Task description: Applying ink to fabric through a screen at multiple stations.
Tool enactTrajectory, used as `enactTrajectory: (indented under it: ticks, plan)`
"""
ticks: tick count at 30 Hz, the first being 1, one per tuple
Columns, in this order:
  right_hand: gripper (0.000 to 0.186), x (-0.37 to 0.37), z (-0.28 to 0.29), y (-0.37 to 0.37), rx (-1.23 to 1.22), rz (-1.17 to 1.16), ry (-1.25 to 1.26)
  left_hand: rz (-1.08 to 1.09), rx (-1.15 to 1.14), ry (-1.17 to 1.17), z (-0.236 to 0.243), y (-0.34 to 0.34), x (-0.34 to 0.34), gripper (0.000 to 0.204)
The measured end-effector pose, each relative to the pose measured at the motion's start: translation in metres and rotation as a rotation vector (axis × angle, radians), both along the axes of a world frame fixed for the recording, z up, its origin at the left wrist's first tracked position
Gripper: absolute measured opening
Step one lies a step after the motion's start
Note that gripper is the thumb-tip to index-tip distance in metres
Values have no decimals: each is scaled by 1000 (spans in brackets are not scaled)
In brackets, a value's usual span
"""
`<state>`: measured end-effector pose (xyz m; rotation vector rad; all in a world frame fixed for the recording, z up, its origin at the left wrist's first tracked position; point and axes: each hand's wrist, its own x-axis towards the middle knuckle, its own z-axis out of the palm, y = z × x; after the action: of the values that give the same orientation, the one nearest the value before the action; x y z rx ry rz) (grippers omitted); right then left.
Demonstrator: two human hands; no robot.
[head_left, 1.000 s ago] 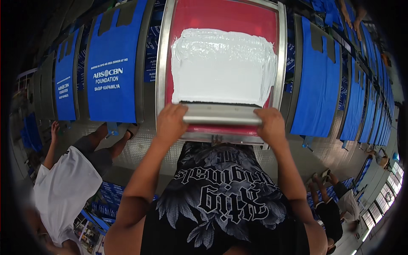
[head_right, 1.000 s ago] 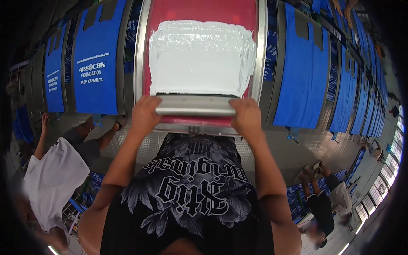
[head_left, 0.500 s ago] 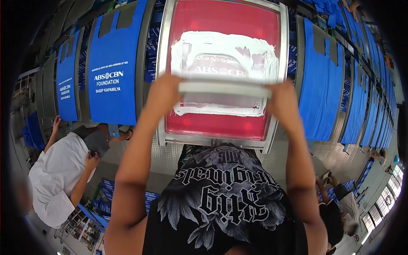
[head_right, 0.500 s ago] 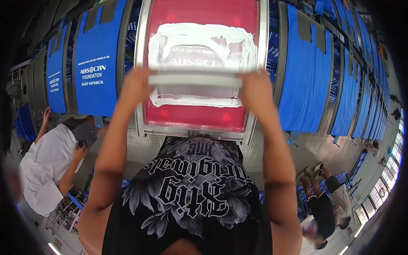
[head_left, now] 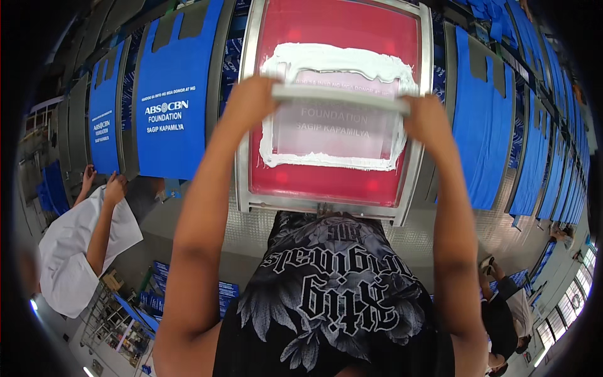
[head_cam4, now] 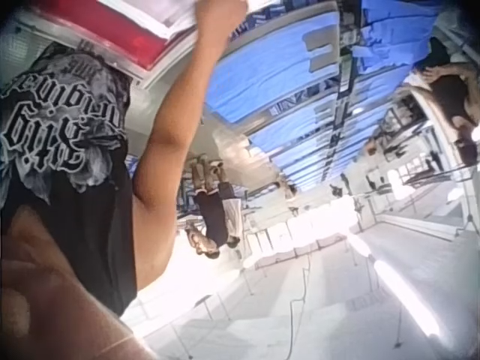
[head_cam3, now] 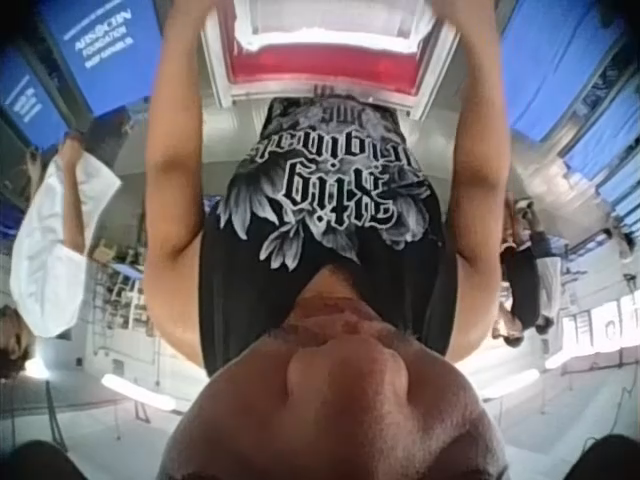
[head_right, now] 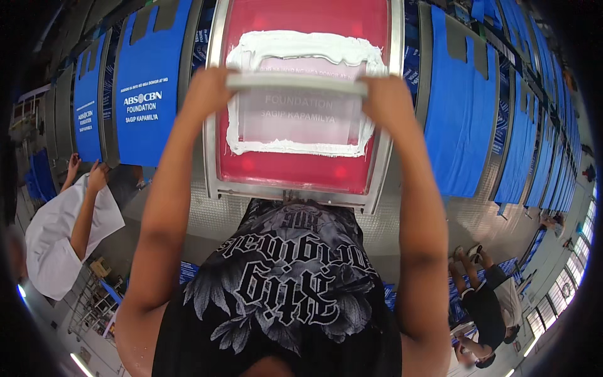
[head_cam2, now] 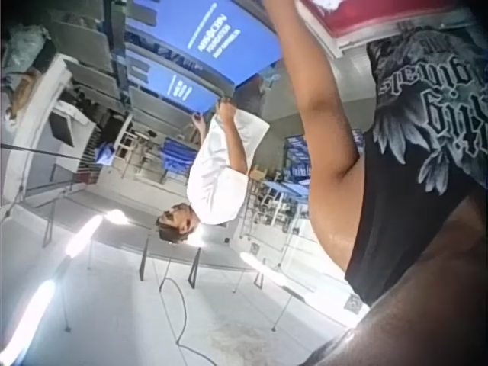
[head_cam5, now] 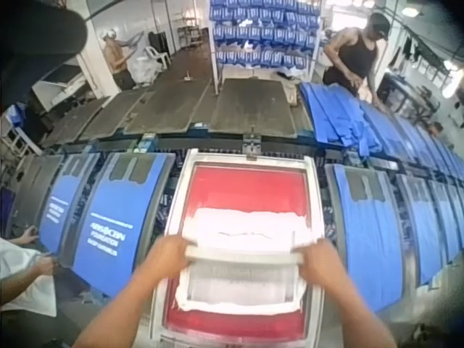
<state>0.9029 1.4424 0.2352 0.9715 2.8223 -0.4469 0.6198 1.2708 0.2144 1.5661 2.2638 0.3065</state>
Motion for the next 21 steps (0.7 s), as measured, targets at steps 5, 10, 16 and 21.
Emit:
enactTrajectory:
  ticks: [5,10,16,21]
  plan:
    - [41,69,-19,-116,-55,-45,51,-85,180,-58,-17,-109,71,34]
    - [40,13,-43,-4,153,-17,58,-59,236,59,-19,2,10,20]
    - [43,-3,-6,6,48,-57,34,-20,-67,-29,17,19,-3,30]
    - [44,76,-10,-128,-87,-48,4,-118,169,-82,-14,-127,79,39]
